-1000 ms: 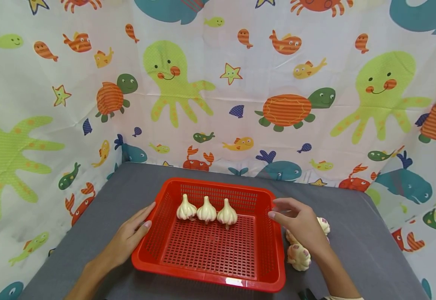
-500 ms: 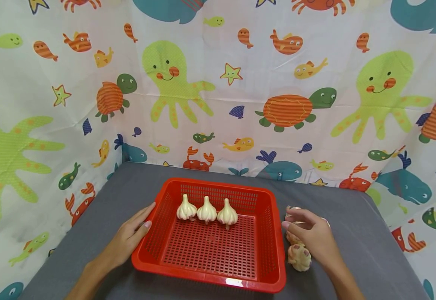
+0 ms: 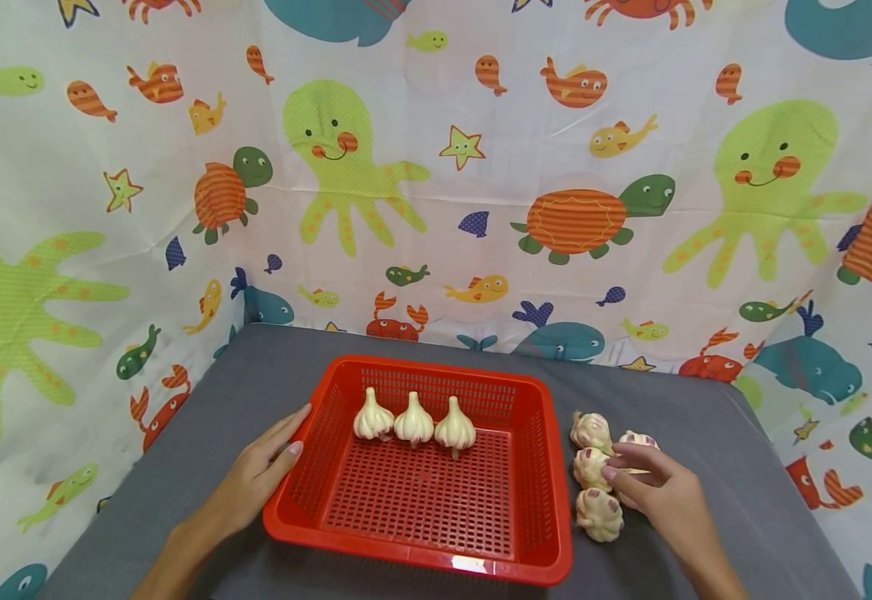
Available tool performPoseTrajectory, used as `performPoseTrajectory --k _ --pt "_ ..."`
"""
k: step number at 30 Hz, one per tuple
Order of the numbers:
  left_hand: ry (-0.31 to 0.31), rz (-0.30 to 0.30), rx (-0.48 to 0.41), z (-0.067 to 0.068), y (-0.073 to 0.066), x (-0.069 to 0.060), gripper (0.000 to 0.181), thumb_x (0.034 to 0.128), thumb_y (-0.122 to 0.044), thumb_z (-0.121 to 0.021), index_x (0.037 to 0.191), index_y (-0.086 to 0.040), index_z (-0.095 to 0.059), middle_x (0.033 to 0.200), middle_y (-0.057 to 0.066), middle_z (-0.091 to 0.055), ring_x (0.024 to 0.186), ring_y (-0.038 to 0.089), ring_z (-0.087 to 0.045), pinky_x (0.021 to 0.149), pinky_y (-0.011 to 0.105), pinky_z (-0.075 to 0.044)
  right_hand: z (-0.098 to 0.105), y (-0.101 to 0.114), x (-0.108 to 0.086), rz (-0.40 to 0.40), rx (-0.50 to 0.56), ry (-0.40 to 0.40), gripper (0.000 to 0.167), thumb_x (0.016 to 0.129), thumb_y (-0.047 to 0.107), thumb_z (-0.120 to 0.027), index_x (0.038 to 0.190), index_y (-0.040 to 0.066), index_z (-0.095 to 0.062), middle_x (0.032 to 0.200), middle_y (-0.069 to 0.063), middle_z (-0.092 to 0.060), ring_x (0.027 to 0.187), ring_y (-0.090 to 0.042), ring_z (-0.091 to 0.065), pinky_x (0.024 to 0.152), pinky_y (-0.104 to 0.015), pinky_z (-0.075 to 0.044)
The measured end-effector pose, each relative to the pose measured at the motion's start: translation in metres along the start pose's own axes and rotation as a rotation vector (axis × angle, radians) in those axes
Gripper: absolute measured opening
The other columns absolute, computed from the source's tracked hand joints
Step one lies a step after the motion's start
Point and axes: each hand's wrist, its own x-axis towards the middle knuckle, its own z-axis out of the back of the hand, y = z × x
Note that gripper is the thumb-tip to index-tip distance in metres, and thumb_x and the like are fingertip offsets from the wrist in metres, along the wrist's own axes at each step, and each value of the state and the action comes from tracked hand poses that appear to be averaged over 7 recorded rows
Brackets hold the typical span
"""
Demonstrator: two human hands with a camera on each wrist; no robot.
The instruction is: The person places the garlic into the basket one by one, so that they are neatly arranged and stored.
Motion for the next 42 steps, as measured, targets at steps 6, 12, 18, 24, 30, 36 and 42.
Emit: performPoseTrajectory --k 6,12,18,24,30,36,42 --pt "-0.003 -0.005 0.006 0.0 0.0 0.0 0.058 0.1135 -0.029 -0.051 0.168 -0.019 -0.035 0.166 0.008 -0.043 0.144 0.03 -0.05 0.103 0.044 -0.055 0.015 -0.011 0.0 -0.12 -0.107 -0.015 0.078 0.093 0.056 -0.078 0.15 0.006 -0.057 0.119 0.007 -0.074 0.096 0.005 -0.066 0.079 -0.029 -0.058" --pt "-0.006 -0.008 0.024 0.0 -0.001 0.0 0.057 0.1136 -0.029 -0.051 0.168 -0.018 -0.035 0.166 0.008 -0.043 0.146 0.03 -0.048 0.106 0.05 -0.052 0.023 -0.023 0.001 -0.208 -0.131 -0.045 0.089 0.091 0.06 -0.078 0.155 0.004 -0.051 0.126 -0.001 -0.074 0.089 0.009 -0.063 0.076 -0.031 -0.06" --pt "-0.003 -0.003 0.023 0.001 -0.001 -0.001 0.058 0.1135 -0.03 -0.051 0.167 -0.018 -0.035 0.166 0.009 -0.043 0.146 0.03 -0.049 0.105 0.05 -0.053 0.026 -0.036 -0.003 -0.216 -0.121 -0.09 0.088 0.089 0.057 -0.081 0.151 0.0 -0.053 0.112 0.004 -0.079 0.083 0.006 -0.067 0.073 -0.032 -0.061" --pt "0.002 0.009 0.01 0.0 0.0 -0.001 0.058 0.1135 -0.031 -0.051 0.168 -0.019 -0.034 0.166 0.009 -0.042 0.145 0.031 -0.049 0.103 0.045 -0.055 0.032 -0.049 -0.003 -0.241 -0.117 -0.083 0.088 0.087 0.054 -0.085 0.15 0.0 -0.055 0.114 0.007 -0.078 0.083 0.008 -0.067 0.074 -0.032 -0.061" --pt "0.001 0.008 0.006 0.0 0.001 -0.001 0.058 0.1135 -0.031 -0.051 0.168 -0.018 -0.035 0.167 0.009 -0.042 0.146 0.032 -0.049 0.103 0.045 -0.055 0.034 -0.063 0.0 -0.254 -0.127 -0.087 0.088 0.087 0.046 -0.088 0.15 -0.005 -0.052 0.121 -0.009 -0.077 0.079 0.008 -0.065 0.072 -0.032 -0.062" --pt "-0.006 -0.012 0.018 0.0 0.001 0.0 0.057 0.1136 -0.03 -0.051 0.168 -0.019 -0.035 0.167 0.007 -0.042 0.147 0.03 -0.047 0.107 0.051 -0.051 0.034 -0.074 0.004 -0.264 -0.125 -0.086 0.092 0.085 0.047 -0.09 0.149 -0.005 -0.052 0.115 -0.005 -0.079 0.078 0.006 -0.067 0.07 -0.033 -0.062" --pt "-0.005 -0.01 0.016 -0.001 0.002 0.0 0.057 0.1136 -0.029 -0.051 0.168 -0.019 -0.035 0.166 0.007 -0.042 0.146 0.03 -0.048 0.106 0.051 -0.052 0.035 -0.08 0.005 -0.229 -0.093 -0.038 0.091 0.088 0.041 -0.089 0.152 -0.008 -0.047 0.11 0.009 -0.078 0.083 0.008 -0.067 0.073 -0.032 -0.062"
